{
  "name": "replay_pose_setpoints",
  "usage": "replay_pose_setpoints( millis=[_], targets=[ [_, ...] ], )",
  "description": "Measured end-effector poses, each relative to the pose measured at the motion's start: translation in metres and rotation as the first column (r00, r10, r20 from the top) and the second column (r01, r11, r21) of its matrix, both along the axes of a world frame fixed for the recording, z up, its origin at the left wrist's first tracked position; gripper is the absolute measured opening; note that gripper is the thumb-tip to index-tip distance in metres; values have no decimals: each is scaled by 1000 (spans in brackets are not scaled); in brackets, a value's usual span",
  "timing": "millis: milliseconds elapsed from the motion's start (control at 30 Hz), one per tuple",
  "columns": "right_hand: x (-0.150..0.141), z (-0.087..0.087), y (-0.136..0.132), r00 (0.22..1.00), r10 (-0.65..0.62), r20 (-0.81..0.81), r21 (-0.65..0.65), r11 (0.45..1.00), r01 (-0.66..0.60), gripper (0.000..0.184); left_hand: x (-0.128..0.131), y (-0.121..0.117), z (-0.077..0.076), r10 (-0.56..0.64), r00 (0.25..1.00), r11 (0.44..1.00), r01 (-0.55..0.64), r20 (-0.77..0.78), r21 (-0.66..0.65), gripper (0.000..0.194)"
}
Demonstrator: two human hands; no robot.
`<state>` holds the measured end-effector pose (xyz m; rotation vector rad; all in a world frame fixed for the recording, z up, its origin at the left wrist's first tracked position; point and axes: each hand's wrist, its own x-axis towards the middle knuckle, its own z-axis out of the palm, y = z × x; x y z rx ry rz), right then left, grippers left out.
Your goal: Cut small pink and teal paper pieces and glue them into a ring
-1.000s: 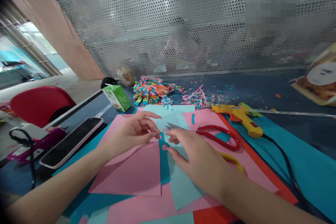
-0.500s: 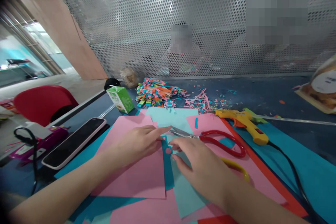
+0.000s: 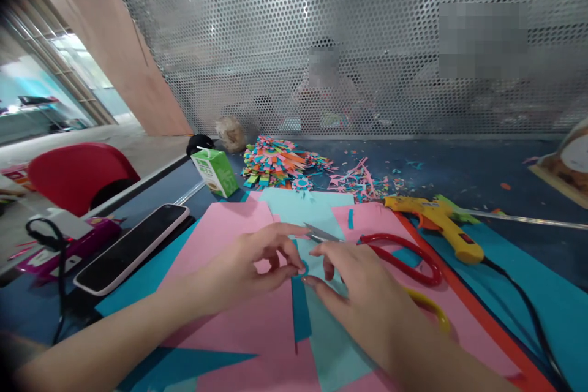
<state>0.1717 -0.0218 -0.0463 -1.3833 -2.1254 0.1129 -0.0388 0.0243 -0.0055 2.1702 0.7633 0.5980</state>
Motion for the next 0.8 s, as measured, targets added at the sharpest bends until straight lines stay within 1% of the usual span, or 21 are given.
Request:
replay_pose_setpoints(
  millis=[67,133,200,300,400,433,500,567,633,667,700,733,800],
  targets=[
    [1,-1,0,999,31,-22,-62,998,-32,18,-2,0,3,33,997,997,-28,-70,75,45],
    [1,-1,1,998,42,-37,-108,993,-45,19,-5,2,7,102,974,977,-59,-203,207,47],
    [0,0,0,998,44,-44,-124,991,-49,21,-8,5,9,150,928,945,-33,-342,325,55],
    [-2,2,-2,997,67,-49,-107,992,-72,21,-9,8,9,152,874,919,47,-461,391,63],
    [-4,1,-5,996,78,-41,-75,994,-81,23,-6,6,5,114,866,900,117,-486,419,67],
    [-5,0,-6,996,77,-37,-67,995,-79,23,-4,5,3,105,867,888,139,-487,439,66],
    [-5,-3,-6,996,83,-30,-58,995,-85,25,-2,3,1,102,867,843,185,-488,505,55],
    [-5,-5,-6,995,95,-27,-52,994,-96,26,-1,2,-2,112,863,779,231,-492,583,42],
    [-5,-7,-5,994,104,-32,-56,993,-106,26,-2,2,-4,119,861,726,264,-495,635,36],
    [-5,-7,-5,994,104,-38,-60,993,-106,26,-2,2,-4,121,860,713,272,-496,646,36],
    [-6,-8,-5,993,107,-42,-65,992,-109,26,-2,2,-5,128,861,711,266,-492,651,36],
    [-6,-8,-5,993,108,-45,-63,992,-110,25,-3,1,-5,135,861,721,253,-490,645,37],
    [-6,-8,-5,993,115,-38,-51,992,-117,23,-3,1,-4,146,858,768,215,-492,603,41]
  ],
)
